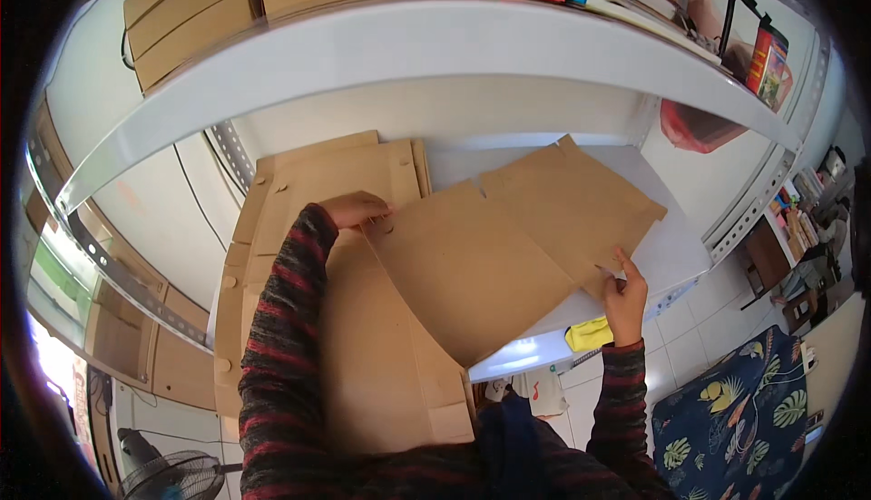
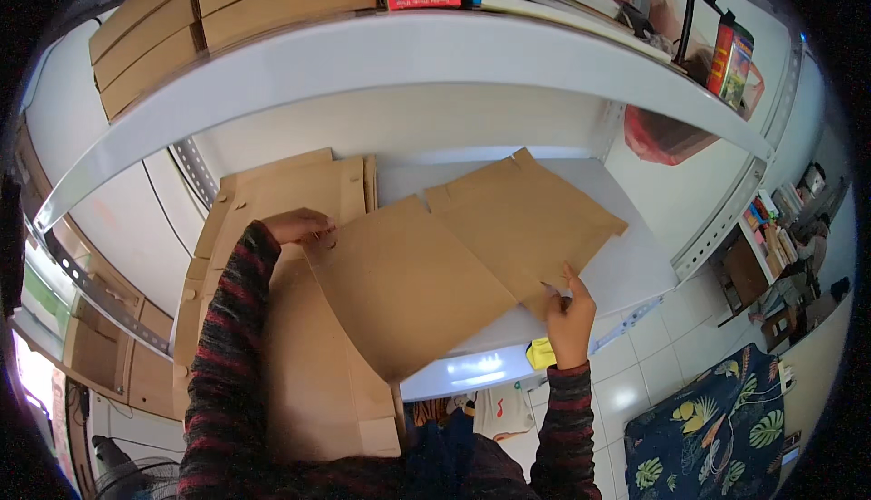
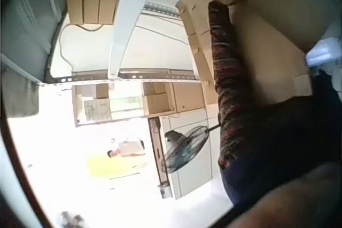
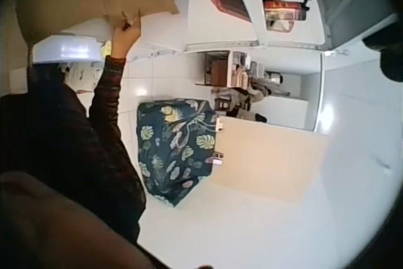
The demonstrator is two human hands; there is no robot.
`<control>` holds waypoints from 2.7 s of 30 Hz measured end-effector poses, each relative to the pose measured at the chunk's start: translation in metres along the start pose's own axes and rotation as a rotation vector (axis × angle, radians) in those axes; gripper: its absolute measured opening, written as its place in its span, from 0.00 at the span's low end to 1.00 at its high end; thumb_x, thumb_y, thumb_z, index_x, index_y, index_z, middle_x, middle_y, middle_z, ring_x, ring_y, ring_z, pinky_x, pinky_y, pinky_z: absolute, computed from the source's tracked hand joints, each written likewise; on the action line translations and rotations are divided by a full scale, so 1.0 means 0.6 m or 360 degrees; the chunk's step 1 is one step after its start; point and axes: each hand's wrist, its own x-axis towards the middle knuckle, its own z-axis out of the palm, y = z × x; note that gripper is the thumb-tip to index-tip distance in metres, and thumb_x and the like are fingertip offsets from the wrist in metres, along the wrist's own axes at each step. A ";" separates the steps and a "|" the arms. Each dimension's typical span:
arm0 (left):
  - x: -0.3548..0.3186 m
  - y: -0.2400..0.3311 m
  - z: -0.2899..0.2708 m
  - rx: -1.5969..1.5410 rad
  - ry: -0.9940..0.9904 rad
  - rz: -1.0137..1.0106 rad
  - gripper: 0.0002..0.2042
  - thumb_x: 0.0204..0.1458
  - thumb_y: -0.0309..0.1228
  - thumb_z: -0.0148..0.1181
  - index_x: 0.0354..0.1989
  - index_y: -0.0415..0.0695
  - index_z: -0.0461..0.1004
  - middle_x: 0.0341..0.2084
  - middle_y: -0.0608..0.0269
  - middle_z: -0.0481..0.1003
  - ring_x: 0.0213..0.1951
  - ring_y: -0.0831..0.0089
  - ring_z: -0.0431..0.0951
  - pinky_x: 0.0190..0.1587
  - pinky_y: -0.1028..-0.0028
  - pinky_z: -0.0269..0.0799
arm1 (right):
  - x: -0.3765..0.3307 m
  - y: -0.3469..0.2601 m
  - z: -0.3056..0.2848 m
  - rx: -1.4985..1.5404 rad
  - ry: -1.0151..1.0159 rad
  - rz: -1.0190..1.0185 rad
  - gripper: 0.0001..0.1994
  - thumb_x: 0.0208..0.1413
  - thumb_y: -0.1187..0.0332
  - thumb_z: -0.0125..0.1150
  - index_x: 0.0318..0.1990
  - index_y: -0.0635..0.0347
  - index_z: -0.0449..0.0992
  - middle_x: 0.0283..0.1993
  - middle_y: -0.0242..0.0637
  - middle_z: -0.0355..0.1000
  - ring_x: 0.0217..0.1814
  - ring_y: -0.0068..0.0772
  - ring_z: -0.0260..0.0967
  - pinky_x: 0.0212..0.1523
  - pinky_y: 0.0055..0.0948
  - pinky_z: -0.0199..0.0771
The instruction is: The person assembles flat cardboard boxes by folding the sides and locking the tabs into place. They repeatedly pick up flat sheets, fold them into box shapes, and stack the finished boxes on a shelf.
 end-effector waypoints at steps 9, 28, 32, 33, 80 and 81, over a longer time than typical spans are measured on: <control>-0.046 0.032 0.026 -0.0735 -0.0643 0.0040 0.16 0.56 0.44 0.54 0.34 0.41 0.73 0.27 0.63 0.75 0.25 0.73 0.76 0.27 0.75 0.72 | 0.121 0.011 -0.002 0.0225 -0.0287 -0.0006 0.24 0.46 0.85 0.46 0.54 0.65 0.72 0.49 0.40 0.74 0.26 0.13 0.61 0.26 0.16 0.63; 0.014 0.080 0.203 0.0918 0.0966 0.1116 0.14 0.52 0.30 0.56 0.45 0.39 0.69 0.32 0.56 0.75 0.32 0.57 0.74 0.37 0.63 0.71 | 0.014 -0.028 -0.109 0.0090 -0.0179 0.0392 0.28 0.56 0.59 0.60 0.61 0.61 0.61 0.41 0.34 0.67 0.40 0.26 0.67 0.38 0.25 0.71; 0.025 0.109 0.203 0.0658 0.0683 0.0648 0.15 0.53 0.31 0.55 0.47 0.37 0.69 0.35 0.53 0.75 0.34 0.58 0.75 0.40 0.64 0.72 | -0.080 -0.054 -0.148 -0.0061 -0.0422 0.0427 0.33 0.55 0.60 0.61 0.65 0.62 0.54 0.49 0.39 0.66 0.47 0.30 0.67 0.47 0.27 0.68; 0.042 0.106 0.198 0.0499 0.0589 0.0665 0.15 0.53 0.30 0.55 0.47 0.37 0.70 0.35 0.53 0.75 0.36 0.58 0.76 0.41 0.65 0.72 | -0.094 -0.058 -0.153 0.0028 -0.0459 0.0499 0.33 0.55 0.63 0.60 0.65 0.62 0.53 0.50 0.40 0.65 0.48 0.29 0.66 0.47 0.27 0.68; -0.060 0.178 0.336 0.0945 0.0038 0.1527 0.21 0.36 0.39 0.70 0.36 0.40 0.72 0.34 0.56 0.70 0.41 0.57 0.72 0.42 0.61 0.70 | -0.039 -0.120 -0.021 0.0775 -0.0966 -0.0311 0.12 0.40 0.73 0.70 0.35 0.58 0.80 0.45 0.39 0.72 0.29 0.22 0.61 0.32 0.19 0.63; -0.058 0.177 0.324 0.0874 -0.0039 0.1478 0.21 0.36 0.39 0.70 0.35 0.40 0.72 0.34 0.56 0.70 0.41 0.57 0.72 0.43 0.61 0.70 | -0.056 -0.136 -0.033 0.0447 -0.1125 -0.0226 0.18 0.32 0.77 0.73 0.38 0.58 0.80 0.49 0.39 0.71 0.28 0.22 0.63 0.29 0.18 0.64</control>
